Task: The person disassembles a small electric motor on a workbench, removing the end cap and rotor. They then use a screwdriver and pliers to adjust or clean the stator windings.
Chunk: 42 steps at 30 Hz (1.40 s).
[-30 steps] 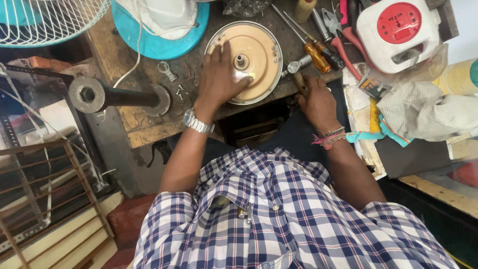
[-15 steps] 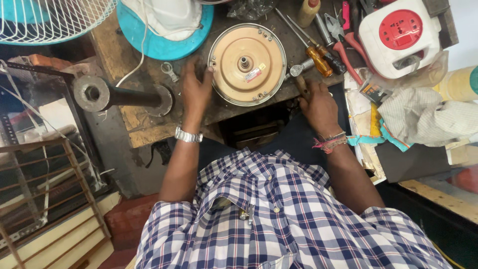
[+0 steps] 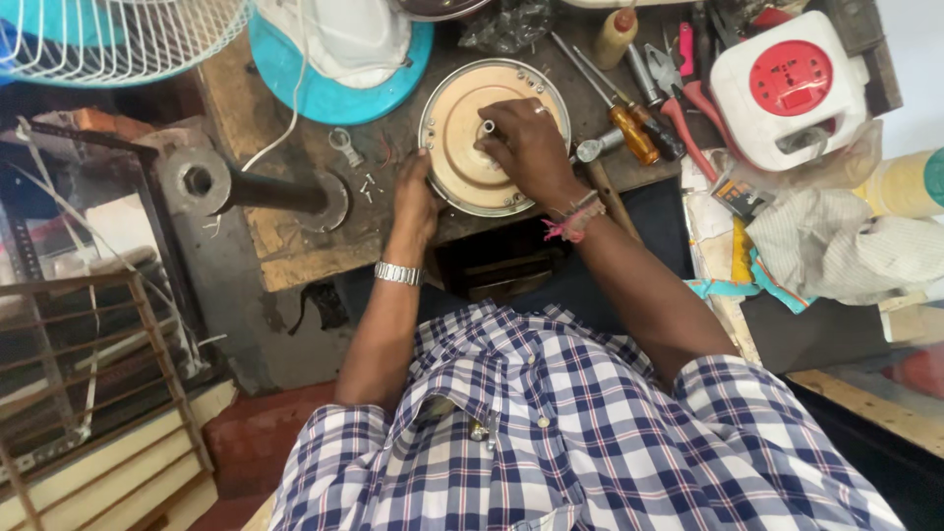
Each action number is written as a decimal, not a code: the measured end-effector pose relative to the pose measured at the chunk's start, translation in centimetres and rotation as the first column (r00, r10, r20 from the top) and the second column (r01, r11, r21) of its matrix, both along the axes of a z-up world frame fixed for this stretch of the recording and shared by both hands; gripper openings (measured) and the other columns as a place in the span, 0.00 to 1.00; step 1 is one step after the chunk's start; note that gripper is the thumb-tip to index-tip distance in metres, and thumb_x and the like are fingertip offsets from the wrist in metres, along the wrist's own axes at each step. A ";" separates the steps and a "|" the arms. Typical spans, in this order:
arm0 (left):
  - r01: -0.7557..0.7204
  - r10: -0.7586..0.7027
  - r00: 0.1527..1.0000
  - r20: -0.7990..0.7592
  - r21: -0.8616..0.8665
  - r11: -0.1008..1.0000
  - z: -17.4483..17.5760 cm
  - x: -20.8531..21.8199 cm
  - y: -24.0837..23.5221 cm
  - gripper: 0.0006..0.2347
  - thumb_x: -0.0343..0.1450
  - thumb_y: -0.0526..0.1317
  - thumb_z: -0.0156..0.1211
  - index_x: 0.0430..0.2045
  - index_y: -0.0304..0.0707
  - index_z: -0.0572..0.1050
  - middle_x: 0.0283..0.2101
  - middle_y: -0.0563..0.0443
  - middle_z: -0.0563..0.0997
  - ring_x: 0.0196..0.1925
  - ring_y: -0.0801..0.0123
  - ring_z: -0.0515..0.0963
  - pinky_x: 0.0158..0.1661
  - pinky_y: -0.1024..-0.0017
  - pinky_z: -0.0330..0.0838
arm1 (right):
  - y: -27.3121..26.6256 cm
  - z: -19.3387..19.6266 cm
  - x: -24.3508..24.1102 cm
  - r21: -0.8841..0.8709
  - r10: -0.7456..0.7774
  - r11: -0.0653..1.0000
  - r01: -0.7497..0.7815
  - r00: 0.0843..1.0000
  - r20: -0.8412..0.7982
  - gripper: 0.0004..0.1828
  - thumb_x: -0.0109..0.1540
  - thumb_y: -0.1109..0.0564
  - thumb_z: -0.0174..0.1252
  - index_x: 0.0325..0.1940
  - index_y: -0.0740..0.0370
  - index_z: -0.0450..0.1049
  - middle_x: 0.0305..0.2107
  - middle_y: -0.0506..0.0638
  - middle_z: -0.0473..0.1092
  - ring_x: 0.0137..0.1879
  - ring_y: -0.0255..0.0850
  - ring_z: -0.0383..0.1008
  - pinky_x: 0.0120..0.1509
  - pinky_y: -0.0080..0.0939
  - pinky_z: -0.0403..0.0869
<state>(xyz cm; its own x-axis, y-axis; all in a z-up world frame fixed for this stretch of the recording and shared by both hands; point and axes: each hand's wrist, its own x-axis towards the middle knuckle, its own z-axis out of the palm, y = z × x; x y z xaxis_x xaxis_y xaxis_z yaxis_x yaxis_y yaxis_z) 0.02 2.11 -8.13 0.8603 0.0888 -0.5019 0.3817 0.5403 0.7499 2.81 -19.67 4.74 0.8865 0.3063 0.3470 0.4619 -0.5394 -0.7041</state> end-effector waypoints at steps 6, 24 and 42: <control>-0.129 0.027 0.959 0.283 0.347 0.929 2.9 -0.7 -0.5 0.14 0.83 0.39 0.61 0.46 0.16 0.76 0.45 0.35 0.73 0.50 0.57 0.71 0.54 0.63 0.70 | 0.6 -0.5 -0.1 0.244 -0.065 0.965 0.093 0.990 -0.122 0.09 0.64 0.60 0.65 0.49 0.63 0.80 0.39 0.51 0.79 0.46 0.44 0.79 0.52 0.43 0.76; -0.147 -0.649 0.638 0.413 0.893 0.424 20.8 1.2 -3.6 0.43 0.64 0.39 0.71 0.73 0.28 0.52 0.69 0.28 0.64 0.71 0.37 0.67 0.68 0.52 0.65 | -0.8 -8.6 -0.3 0.851 0.286 0.093 0.516 0.805 -0.520 0.18 0.65 0.53 0.63 0.52 0.69 0.73 0.44 0.56 0.77 0.48 0.42 0.80 0.54 0.42 0.80; 0.032 -0.849 0.469 -0.244 0.965 -0.260 25.6 4.6 -4.4 0.55 0.53 0.48 0.82 0.68 0.17 0.48 0.62 0.03 0.56 0.52 0.22 0.76 0.47 0.54 0.79 | -6.7 -3.0 -5.8 -0.055 -0.392 0.918 0.392 0.920 0.023 0.16 0.66 0.54 0.67 0.55 0.59 0.74 0.45 0.56 0.75 0.52 0.55 0.78 0.54 0.50 0.76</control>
